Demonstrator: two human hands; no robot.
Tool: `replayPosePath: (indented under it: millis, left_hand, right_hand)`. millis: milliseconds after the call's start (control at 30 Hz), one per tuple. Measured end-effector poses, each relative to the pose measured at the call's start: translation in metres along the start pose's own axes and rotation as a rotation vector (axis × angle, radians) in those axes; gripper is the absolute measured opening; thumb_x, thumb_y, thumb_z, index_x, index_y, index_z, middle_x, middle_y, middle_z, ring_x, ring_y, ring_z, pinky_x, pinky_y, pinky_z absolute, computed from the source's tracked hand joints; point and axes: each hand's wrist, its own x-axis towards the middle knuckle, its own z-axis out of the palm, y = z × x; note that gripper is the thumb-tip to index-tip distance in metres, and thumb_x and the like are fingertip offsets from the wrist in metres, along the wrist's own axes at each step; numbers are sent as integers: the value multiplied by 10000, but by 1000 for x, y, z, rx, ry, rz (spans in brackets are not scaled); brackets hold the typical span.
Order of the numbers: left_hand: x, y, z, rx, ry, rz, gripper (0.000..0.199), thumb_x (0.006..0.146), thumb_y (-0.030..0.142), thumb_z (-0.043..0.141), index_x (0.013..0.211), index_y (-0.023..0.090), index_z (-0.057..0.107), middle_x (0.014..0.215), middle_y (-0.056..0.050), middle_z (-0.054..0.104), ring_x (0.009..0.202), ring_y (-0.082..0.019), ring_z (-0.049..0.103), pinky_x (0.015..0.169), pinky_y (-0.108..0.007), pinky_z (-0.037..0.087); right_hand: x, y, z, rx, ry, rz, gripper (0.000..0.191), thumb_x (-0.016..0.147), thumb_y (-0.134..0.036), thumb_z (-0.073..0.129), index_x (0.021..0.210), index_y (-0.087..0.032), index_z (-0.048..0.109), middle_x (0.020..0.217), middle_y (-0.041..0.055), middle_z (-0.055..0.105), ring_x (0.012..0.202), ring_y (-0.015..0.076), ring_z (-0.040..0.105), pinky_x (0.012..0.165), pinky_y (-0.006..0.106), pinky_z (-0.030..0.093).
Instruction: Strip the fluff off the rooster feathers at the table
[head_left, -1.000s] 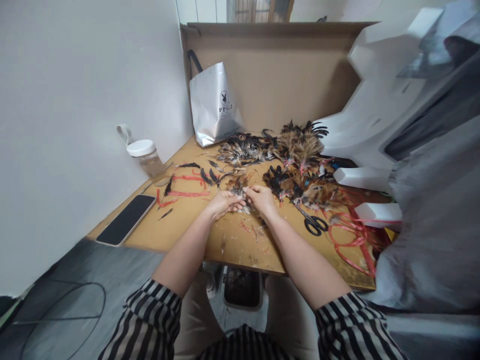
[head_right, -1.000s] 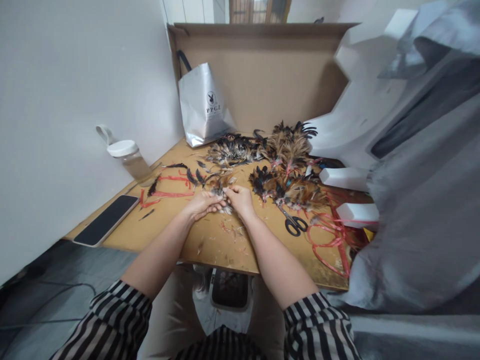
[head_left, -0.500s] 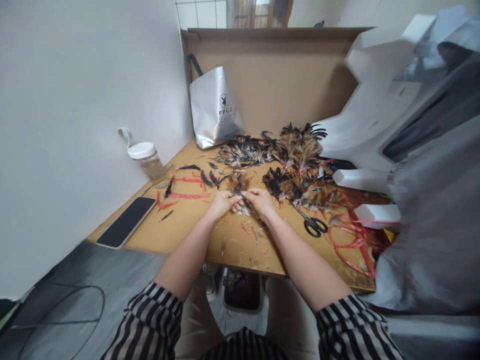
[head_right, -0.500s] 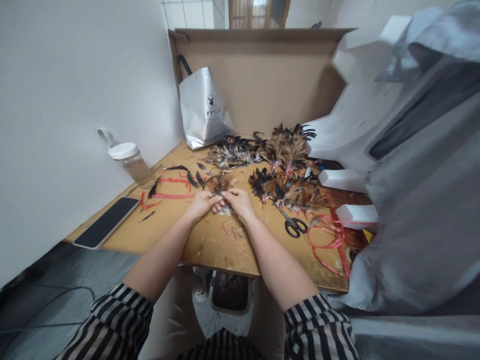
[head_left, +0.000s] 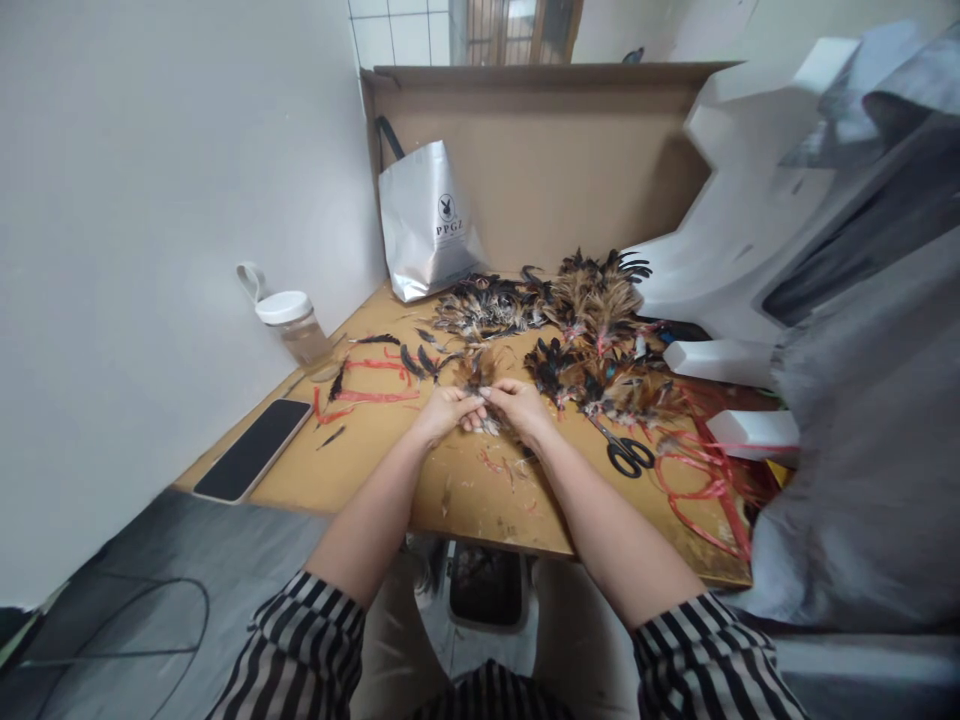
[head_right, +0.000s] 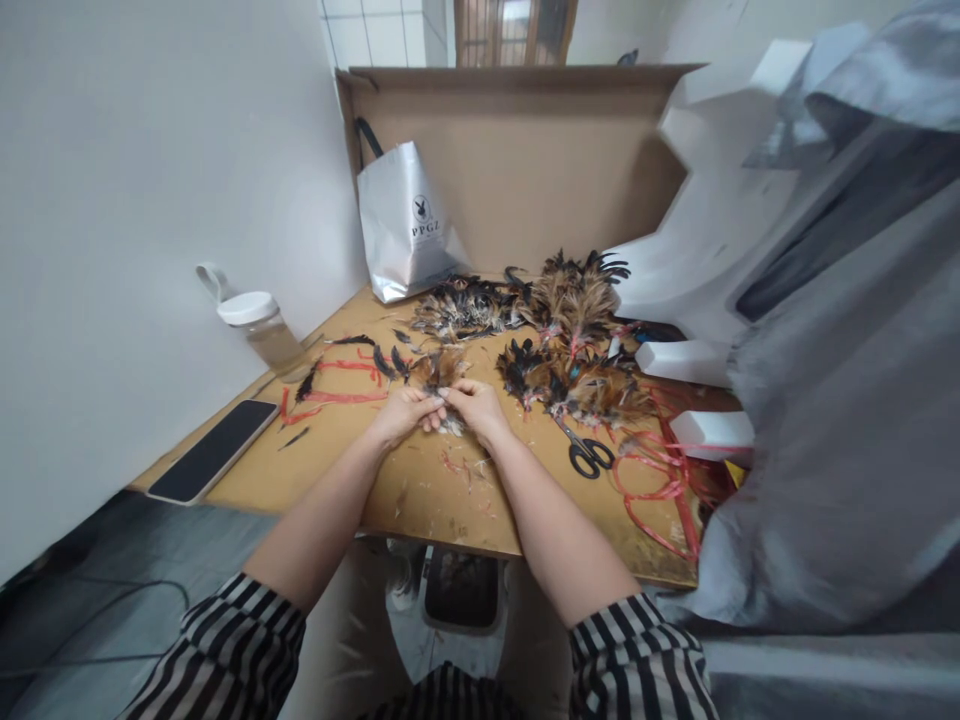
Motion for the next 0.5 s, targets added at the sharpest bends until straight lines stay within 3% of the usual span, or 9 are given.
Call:
replayPosePath:
  millis: [200,500]
  left_hand:
    - [4,-6,2,167,-1,-15,262,698,303,569,677,47,627,518,-75,610,395,-90,520,423,-203,415]
    - [1,-4,4,91,-73,20,266,703,325,572,672,63,607,530,-60,602,438,-85,535,455,-192,430]
  right_hand:
    - [-1,2,1,-134,-26,-70,258,589,-365,619,534,-140,507,432,-37,471,379,60,363,375,188,267]
    - [4,9,-2,-213,33,-93,269,629,-354,578,493,-138,493,395,-30,461,353,58,344,353,187,235]
